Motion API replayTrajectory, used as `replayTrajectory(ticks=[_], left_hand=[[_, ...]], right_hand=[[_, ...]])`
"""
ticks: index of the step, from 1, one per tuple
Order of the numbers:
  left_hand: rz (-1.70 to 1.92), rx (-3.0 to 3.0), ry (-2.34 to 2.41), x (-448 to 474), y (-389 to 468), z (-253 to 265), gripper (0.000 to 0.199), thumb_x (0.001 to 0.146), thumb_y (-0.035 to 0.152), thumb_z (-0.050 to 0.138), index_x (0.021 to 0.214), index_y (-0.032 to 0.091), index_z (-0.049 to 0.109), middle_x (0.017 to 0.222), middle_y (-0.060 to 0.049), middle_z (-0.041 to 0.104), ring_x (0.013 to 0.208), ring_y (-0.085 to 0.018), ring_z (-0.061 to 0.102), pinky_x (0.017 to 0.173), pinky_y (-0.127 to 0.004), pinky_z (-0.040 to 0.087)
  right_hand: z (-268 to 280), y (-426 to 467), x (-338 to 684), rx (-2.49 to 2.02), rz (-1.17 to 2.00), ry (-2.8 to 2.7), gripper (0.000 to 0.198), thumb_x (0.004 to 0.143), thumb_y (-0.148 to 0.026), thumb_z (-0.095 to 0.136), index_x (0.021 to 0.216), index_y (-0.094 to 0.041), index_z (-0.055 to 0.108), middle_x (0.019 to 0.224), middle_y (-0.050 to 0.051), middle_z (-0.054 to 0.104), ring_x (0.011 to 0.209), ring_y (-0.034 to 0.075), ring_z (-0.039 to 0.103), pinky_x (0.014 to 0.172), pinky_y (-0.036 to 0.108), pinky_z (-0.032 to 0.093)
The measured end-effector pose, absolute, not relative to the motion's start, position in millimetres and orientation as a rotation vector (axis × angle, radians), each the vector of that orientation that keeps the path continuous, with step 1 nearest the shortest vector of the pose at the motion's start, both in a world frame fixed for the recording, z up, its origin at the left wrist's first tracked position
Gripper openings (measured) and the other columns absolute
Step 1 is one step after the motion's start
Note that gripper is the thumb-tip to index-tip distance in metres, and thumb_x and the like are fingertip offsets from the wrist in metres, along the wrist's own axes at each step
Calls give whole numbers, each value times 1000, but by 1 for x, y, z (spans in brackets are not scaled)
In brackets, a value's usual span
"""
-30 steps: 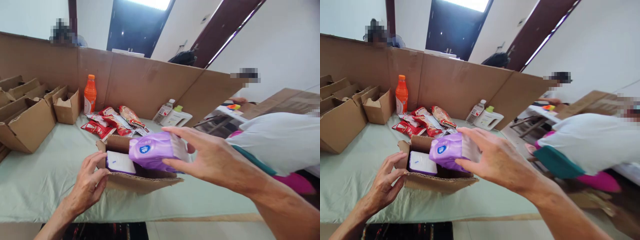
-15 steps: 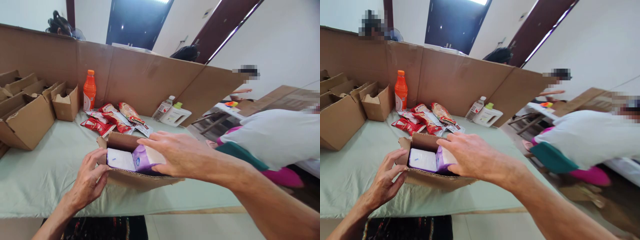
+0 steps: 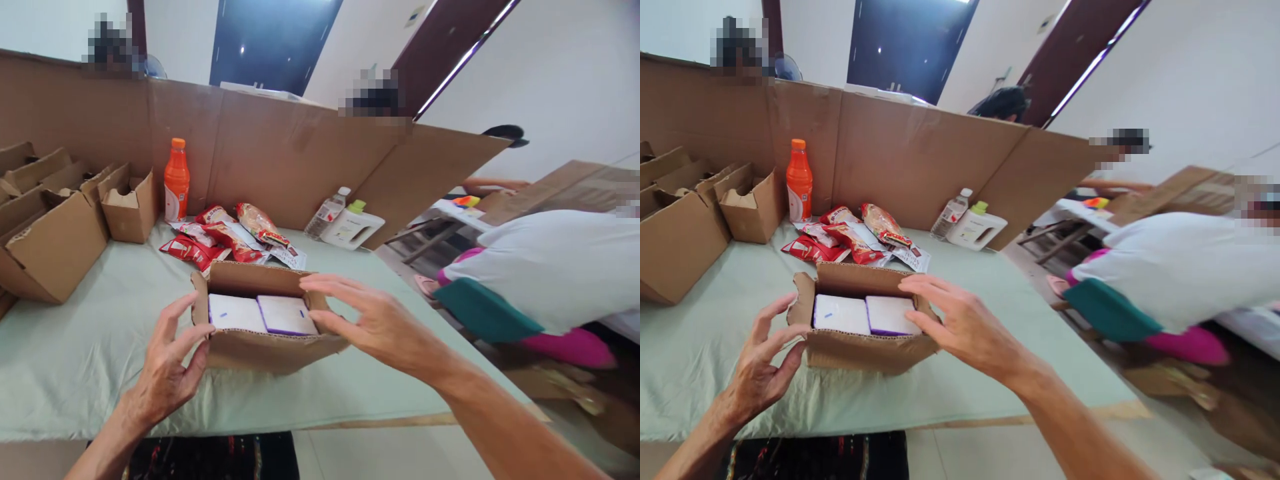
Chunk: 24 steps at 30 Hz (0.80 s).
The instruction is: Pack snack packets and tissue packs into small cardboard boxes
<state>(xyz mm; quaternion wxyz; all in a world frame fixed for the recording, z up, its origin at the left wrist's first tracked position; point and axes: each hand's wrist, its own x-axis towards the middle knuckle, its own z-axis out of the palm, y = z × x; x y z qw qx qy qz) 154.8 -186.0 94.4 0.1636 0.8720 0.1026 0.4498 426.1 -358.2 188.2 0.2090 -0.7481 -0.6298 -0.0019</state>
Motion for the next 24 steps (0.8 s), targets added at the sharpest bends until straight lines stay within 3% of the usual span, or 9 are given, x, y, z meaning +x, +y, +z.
replayTrajectory(ticks=[2, 5, 8, 11, 13, 17, 20, 24], left_hand=[[1330, 2385, 353, 154, -186, 92, 45, 94, 12, 59, 137, 23, 53, 154, -17, 43, 140, -29, 50, 108, -48, 53], [1291, 2272, 365, 157, -188, 91, 63, 94, 21, 62, 152, 22, 38, 152, -18, 48, 141, -31, 50, 111, -52, 50], [1181, 2292, 320, 164, -193, 91, 66, 95, 26, 60, 155, 23, 34, 145, -16, 55, 134, -29, 55, 111, -51, 50], [1123, 2364, 252, 172, -198, 92, 61, 96, 28, 59, 152, 22, 38, 138, -15, 61, 129, -28, 58, 107, -47, 53], [1118, 2418, 235, 176, -198, 94, 53, 97, 29, 59, 148, 23, 43, 131, -13, 65, 124, -27, 61, 103, -45, 55], [1146, 2455, 336, 183, -195, 100, 40, 101, 26, 56, 140, 24, 49, 111, -8, 73, 106, -22, 68, 93, -36, 59], [1183, 2483, 442, 188, -194, 100, 38, 101, 27, 58, 139, 24, 51, 108, -7, 72, 99, -20, 70, 88, -34, 60], [1279, 2453, 526, 196, -197, 92, 49, 99, 26, 59, 146, 24, 45, 130, -12, 65, 121, -25, 65, 100, -42, 58]], right_hand=[[189, -375, 428, -2064, -153, -1589, 28, 98, -41, 55, 115, -27, 73, 135, 8, 70, 123, 29, 67, 68, 34, 64], [185, -387, 433, -2095, -125, -1441, 31, 97, -48, 58, 113, -27, 74, 127, 9, 74, 110, 29, 72, 61, 33, 62], [174, -385, 436, -2085, 147, -1407, 44, 95, -57, 56, 118, -24, 74, 121, 10, 77, 105, 30, 74, 71, 37, 65], [160, -384, 434, -1988, 369, -1462, 54, 99, -63, 45, 120, -23, 75, 122, 11, 76, 114, 32, 71, 91, 45, 62], [151, -386, 433, -1933, 425, -1483, 58, 100, -64, 41, 124, -24, 74, 124, 11, 76, 115, 32, 70, 96, 48, 59], [145, -387, 441, -1789, 314, -1480, 53, 101, -62, 42, 126, -27, 73, 129, 10, 73, 119, 32, 68, 101, 48, 56], [156, -373, 453, -1737, 104, -1393, 49, 99, -62, 50, 128, -27, 69, 142, 9, 66, 131, 31, 61, 110, 49, 50], [169, -349, 467, -1760, 92, -1308, 63, 95, -70, 50, 136, -24, 63, 144, 11, 64, 132, 33, 60, 107, 50, 52]])
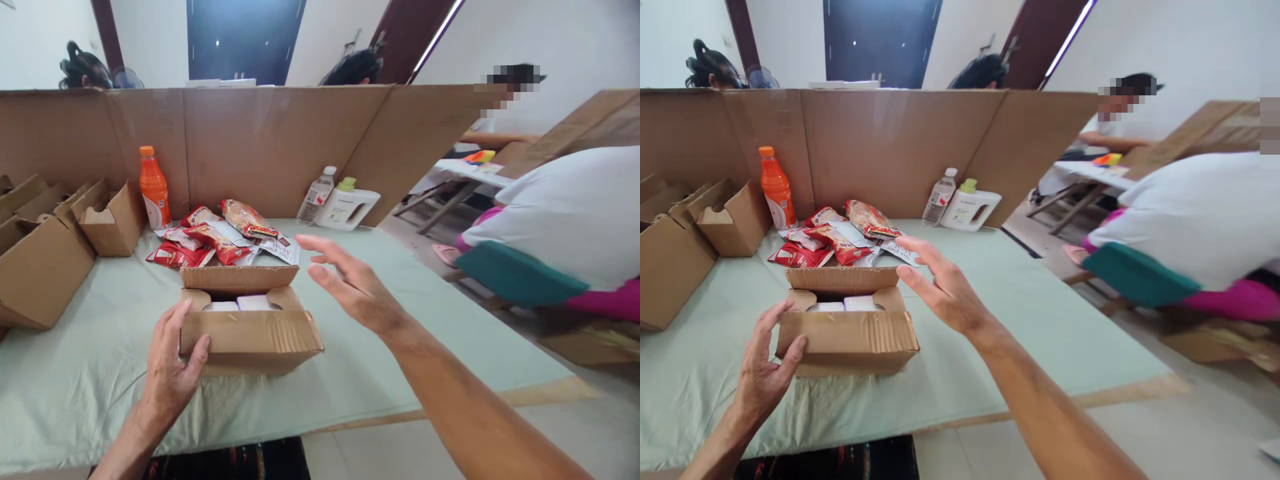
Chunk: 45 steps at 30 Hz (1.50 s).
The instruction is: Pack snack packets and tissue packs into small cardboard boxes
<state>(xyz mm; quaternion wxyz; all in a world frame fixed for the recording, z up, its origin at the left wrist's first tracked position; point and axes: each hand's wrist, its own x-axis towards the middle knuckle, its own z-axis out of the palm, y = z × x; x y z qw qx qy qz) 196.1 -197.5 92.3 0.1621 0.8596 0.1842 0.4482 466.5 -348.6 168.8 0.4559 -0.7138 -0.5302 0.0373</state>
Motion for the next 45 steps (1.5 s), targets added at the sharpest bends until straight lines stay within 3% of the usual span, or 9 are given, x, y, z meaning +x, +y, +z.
replayTrajectory(ticks=[5, 9, 13, 20, 25, 28, 31, 36, 45], left_hand=[[1262, 2391, 623, 197, -197, 89, 57, 97, 27, 61, 150, 26, 42, 157, -17, 42, 141, -31, 50, 111, -55, 51], [1111, 2424, 582, 198, -191, 88, 44, 99, 25, 54, 143, 24, 50, 156, -16, 45, 143, -32, 48, 112, -57, 50], [1026, 2456, 496, 198, -185, 84, 34, 101, 23, 46, 132, 24, 60, 153, -13, 49, 143, -32, 48, 114, -58, 48], [1010, 2401, 471, 197, -180, 80, 36, 102, 25, 45, 132, 24, 64, 155, -12, 49, 144, -33, 46, 116, -61, 45], [1005, 2376, 476, 196, -175, 77, 37, 103, 29, 44, 133, 26, 66, 156, -10, 49, 144, -33, 47, 117, -59, 44], [1026, 2346, 454, 194, -173, 75, 38, 103, 31, 44, 134, 28, 66, 158, -8, 48, 145, -33, 46, 118, -58, 43], [1010, 2306, 444, 195, -171, 75, 37, 104, 33, 43, 131, 28, 67, 158, -7, 48, 144, -32, 48, 117, -56, 44], [1014, 2237, 472, 199, -169, 75, 37, 103, 37, 43, 127, 26, 69, 158, -7, 49, 145, -33, 47, 119, -57, 41], [976, 2149, 503, 198, -175, 81, 36, 104, 38, 42, 126, 28, 69, 159, -5, 48, 147, -33, 44, 122, -60, 36]], right_hand=[[147, -353, 463, -1758, 352, -1492, 57, 99, -68, 44, 117, -23, 75, 119, 11, 76, 113, 31, 70, 101, 52, 56], [119, -377, 454, -1682, 274, -1650, 47, 101, -55, 50, 134, -26, 66, 143, 12, 65, 136, 32, 57, 113, 54, 47], [107, -391, 451, -1753, 179, -1853, 68, 91, -55, 69, 149, -24, 52, 158, 16, 49, 151, 35, 39, 118, 58, 40], [137, -362, 463, -1899, 296, -1990, 58, 72, -44, 87, 122, -23, 65, 164, 17, 37, 155, 40, 24, 119, 63, 32], [145, -340, 464, -1813, 480, -2026, 57, 67, -43, 91, 113, -20, 65, 163, 19, 37, 152, 38, 32, 117, 60, 34], [137, -348, 461, -1770, 428, -2036, 76, 67, -46, 91, 132, -19, 61, 165, 21, 33, 154, 38, 26, 121, 60, 29], [129, -360, 458, -1740, 356, -2067, 99, 71, -49, 88, 155, -23, 44, 168, 20, 28, 156, 37, 21, 123, 61, 24], [122, -364, 456, -1741, 247, -2078, 85, 71, -37, 83, 149, -25, 52, 166, 16, 34, 154, 36, 27, 120, 61, 27], [122, -368, 448, -1678, 149, -2045, 75, 71, -37, 77, 142, -22, 58, 158, 17, 45, 145, 38, 38, 113, 62, 34]])
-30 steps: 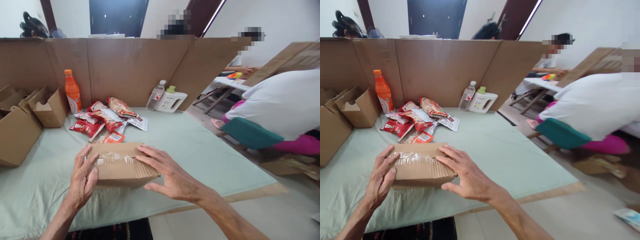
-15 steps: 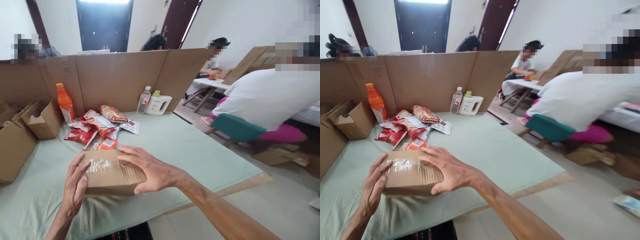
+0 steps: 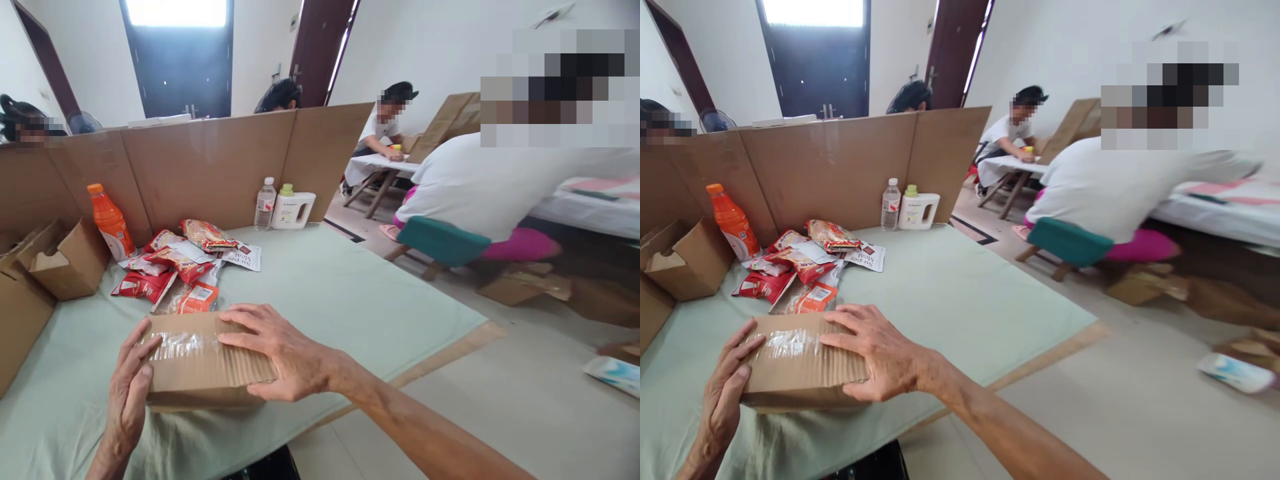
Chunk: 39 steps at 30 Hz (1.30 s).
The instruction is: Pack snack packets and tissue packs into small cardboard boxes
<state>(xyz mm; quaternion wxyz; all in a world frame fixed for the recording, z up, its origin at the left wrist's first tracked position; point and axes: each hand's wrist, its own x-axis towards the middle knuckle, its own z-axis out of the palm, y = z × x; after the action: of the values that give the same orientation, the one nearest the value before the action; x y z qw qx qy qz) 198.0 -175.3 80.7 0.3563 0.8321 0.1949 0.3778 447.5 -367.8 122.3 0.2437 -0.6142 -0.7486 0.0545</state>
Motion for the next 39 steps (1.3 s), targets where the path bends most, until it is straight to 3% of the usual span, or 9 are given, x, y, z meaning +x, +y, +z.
replayTrajectory(ticks=[11, 17, 20, 25, 30, 39], left_hand=[[809, 2232, 220, 255, -199, 85, 35, 103, 38, 49, 131, 27, 68, 157, -11, 50, 143, -33, 51, 114, -55, 48], [687, 2328, -4, 306, -226, 81, 58, 102, 43, 56, 156, 27, 41, 166, -17, 35, 152, -34, 39, 118, -57, 43], [661, 2353, -36, 322, -234, 65, 64, 100, 42, 57, 159, 27, 36, 168, -18, 30, 153, -34, 36, 117, -58, 43], [499, 2471, 20, 344, -234, 36, 56, 97, 42, 60, 149, 21, 51, 163, -22, 38, 147, -37, 45, 112, -61, 48], [349, 2696, 46, 355, -236, 5, 49, 93, 36, 65, 137, 17, 62, 154, -24, 50, 140, -40, 53, 109, -63, 49], [476, 2784, -60, 351, -241, -13, 41, 89, 30, 65, 129, 23, 67, 149, -17, 58, 138, -39, 55, 107, -62, 52]], right_hand=[[116, -445, 464, -1874, 39, -1836, 70, 72, -31, 73, 140, -24, 59, 154, 15, 51, 143, 38, 42, 112, 60, 40], [98, -512, 495, -2076, -181, -1586, 62, 83, -40, 69, 143, -29, 58, 150, 14, 55, 138, 36, 50, 109, 57, 47], [90, -538, 524, -2179, -306, -1402, 59, 84, -46, 67, 141, -31, 60, 145, 12, 59, 132, 36, 56, 108, 59, 47], [80, -551, 592, -2270, -474, -1064, 48, 84, -48, 69, 129, -33, 65, 138, 14, 64, 127, 41, 59, 109, 61, 44], [81, -533, 669, -2442, -501, -736, 46, 81, -50, 69, 121, -26, 70, 136, 19, 64, 125, 47, 56, 103, 66, 43], [87, -490, 762, -2556, -414, -732, 67, 96, -63, 44, 136, -13, 65, 148, 22, 55, 137, 44, 46, 104, 58, 37]])
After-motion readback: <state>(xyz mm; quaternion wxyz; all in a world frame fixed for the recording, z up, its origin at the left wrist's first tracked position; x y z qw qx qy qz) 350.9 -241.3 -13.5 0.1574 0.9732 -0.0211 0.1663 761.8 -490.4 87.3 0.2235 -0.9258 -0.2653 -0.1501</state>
